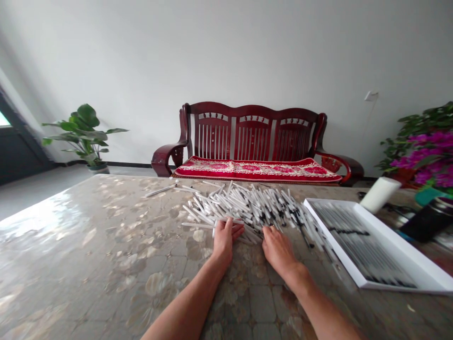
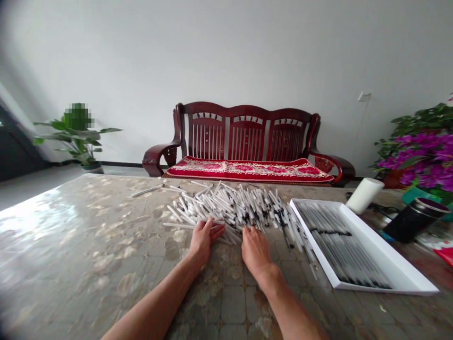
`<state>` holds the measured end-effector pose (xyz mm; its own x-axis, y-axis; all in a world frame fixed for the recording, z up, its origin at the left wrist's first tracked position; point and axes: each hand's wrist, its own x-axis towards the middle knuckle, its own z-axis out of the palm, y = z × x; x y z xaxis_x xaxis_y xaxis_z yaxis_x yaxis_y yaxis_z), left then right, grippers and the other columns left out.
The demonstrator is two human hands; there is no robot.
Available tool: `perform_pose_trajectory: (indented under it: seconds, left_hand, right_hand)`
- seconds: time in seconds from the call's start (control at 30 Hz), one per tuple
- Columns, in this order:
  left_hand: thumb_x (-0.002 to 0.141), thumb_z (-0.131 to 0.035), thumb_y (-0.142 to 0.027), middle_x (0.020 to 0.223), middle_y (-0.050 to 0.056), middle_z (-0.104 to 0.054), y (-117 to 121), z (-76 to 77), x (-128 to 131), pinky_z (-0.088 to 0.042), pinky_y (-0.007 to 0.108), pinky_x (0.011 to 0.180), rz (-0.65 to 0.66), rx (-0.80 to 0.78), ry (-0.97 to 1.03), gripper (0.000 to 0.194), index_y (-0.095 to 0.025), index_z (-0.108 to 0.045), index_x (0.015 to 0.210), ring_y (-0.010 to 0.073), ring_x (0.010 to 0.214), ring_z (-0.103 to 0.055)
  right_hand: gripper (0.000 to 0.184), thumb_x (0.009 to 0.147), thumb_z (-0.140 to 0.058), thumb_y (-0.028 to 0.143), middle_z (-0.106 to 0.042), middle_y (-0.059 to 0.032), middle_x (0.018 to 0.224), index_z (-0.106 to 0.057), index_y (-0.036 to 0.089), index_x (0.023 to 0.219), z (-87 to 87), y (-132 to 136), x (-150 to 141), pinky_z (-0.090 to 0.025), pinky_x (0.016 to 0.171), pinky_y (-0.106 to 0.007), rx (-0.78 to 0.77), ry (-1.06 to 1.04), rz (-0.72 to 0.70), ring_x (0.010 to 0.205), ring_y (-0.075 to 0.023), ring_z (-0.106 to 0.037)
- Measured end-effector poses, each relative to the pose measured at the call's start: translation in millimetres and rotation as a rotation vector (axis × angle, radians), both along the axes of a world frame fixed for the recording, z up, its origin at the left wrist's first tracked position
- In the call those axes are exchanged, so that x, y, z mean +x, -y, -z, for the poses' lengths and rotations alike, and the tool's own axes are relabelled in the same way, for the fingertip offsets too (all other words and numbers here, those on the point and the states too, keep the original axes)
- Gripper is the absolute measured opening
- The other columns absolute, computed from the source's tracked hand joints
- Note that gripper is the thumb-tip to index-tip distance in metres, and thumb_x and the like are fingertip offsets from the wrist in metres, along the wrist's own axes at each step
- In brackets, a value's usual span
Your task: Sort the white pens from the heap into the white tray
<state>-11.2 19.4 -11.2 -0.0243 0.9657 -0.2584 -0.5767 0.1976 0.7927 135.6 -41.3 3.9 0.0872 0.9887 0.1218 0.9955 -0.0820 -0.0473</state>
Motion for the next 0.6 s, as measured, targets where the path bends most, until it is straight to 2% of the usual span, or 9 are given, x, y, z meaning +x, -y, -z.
perform_pose_trajectory:
  seconds: [0.27,0.47,0.6]
  left_hand:
    - [0.089,-0.064,-0.029,0.079,0.007,-0.075,-2,2.9,-1,-0.062,0.036,0.074,-0.019,-0.007,0.021,0.016,-0.021,-0.055,0.079,0.0201,0.072,-0.075]
    - [0.094,-0.055,-0.021,0.075,0.006,-0.073,-1,-2.5,-2,-0.063,0.032,0.068,-0.045,-0.045,0.039,0.014,-0.019,-0.054,0.080,0.0180,0.069,-0.075]
    - [0.096,-0.051,-0.017,0.071,0.005,-0.070,-3,-5.8,-3,-0.063,0.030,0.067,-0.068,-0.076,0.077,0.018,-0.018,-0.053,0.079,0.0169,0.067,-0.075]
  right_hand:
    - [0.027,0.089,-0.046,0.003,-0.070,-0.0148,0.103,-0.067,0.014,0.102,6.2,4,13,-0.047,0.078,-0.031,0.025,0.042,0.029,0.098,-0.0250,-0.068]
    - [0.022,0.093,-0.046,0.005,-0.070,-0.0169,0.103,-0.065,0.014,0.099,14.9,1,17,-0.048,0.076,-0.032,0.088,0.000,0.070,0.096,-0.0266,-0.069]
    - [0.018,0.096,-0.045,0.007,-0.071,-0.0118,0.096,-0.061,0.016,0.095,21.5,-1,25,-0.047,0.074,-0.029,0.166,-0.106,0.044,0.092,-0.0226,-0.070]
